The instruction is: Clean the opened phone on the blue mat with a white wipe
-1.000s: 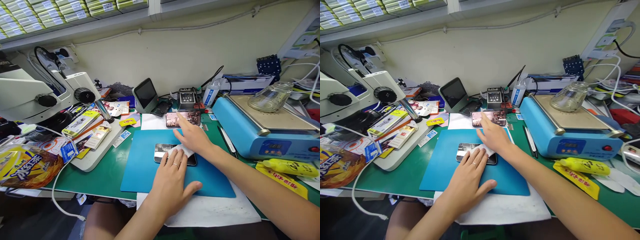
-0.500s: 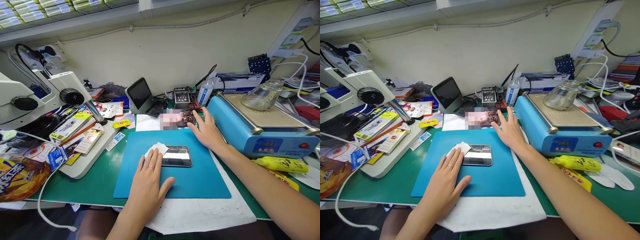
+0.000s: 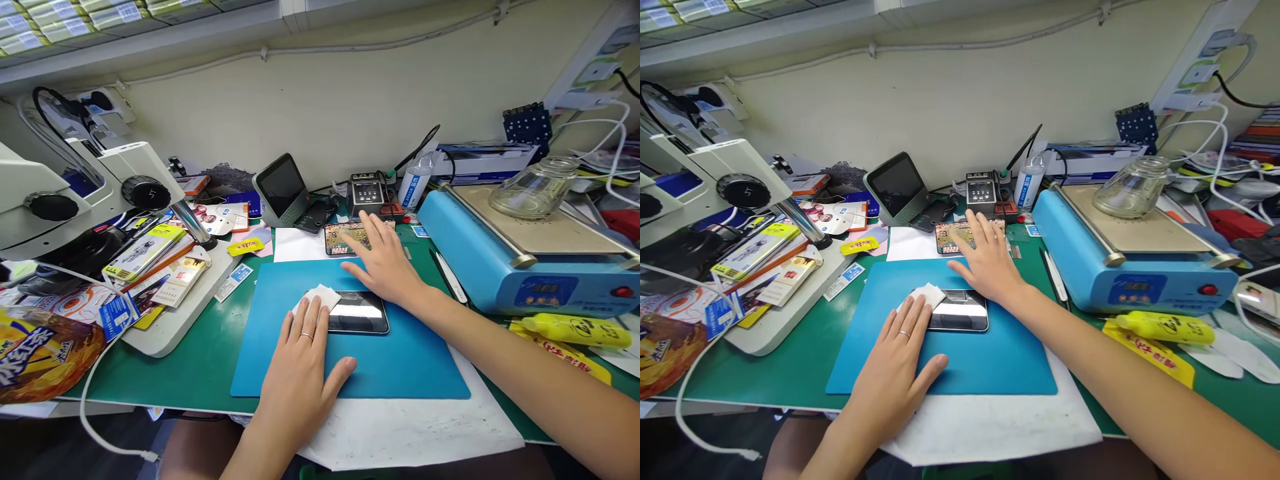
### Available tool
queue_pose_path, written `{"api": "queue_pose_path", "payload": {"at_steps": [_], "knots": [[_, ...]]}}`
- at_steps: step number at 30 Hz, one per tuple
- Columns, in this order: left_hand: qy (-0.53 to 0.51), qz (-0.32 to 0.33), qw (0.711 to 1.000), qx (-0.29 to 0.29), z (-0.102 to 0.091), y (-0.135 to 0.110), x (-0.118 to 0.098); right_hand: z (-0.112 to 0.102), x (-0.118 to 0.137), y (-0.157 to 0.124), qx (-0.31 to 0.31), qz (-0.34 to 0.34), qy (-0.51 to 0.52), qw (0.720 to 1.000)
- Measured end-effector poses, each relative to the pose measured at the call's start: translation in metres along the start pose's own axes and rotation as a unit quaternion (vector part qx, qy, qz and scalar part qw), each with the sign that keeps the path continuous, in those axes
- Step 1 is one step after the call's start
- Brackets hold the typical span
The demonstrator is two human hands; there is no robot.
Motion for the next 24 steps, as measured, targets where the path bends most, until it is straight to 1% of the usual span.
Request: {"api": "queue_pose_path", "payload": {"at_steps": [3,6,9,12,14,16,18,20,24], "knots": [[-0.001,0.002,1.000,0.001,-0.001,0.000,0.000,0.009,0.011,0.016,-0.016,0.001,-0.003,1.000],[-0.005,0.002,1.000,0.004,-0.001,0.001,0.000,0.016,0.014,0.028,-0.024,0.002,-0.005,1.000],[-0.008,0.001,1.000,0.002,-0.001,0.001,0.000,0.014,0.012,0.031,-0.024,-0.001,-0.002,1.000],[-0.010,0.000,1.000,0.001,-0.002,0.001,0.001,0.002,0.004,0.021,-0.031,0.019,0.010,0.999],[-0.010,-0.001,1.000,0.002,-0.002,0.001,0.001,-0.007,-0.007,0.007,-0.035,0.060,0.034,0.997],[-0.006,-0.002,1.000,0.005,-0.002,0.003,0.000,-0.012,-0.021,-0.010,-0.031,0.117,0.071,0.990],[-0.002,-0.002,1.000,0.007,-0.003,0.006,-0.005,-0.012,-0.033,-0.024,-0.019,0.164,0.104,0.981],[-0.004,0.009,1.000,0.013,-0.002,0.011,-0.013,-0.008,-0.041,-0.034,-0.009,0.193,0.120,0.974],[-0.020,0.037,0.999,0.027,0.001,0.020,-0.036,0.001,-0.046,-0.039,0.013,0.210,0.117,0.971]]}}
Point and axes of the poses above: each hand's wrist, its own y-axis towards the middle knuckle, its own z-axis out of the palm, x = y × z, the point moved 2 cm from there along y, towards the middle knuckle, and after that the axes turned 2 degrees about -y, right-handed, at the moved point
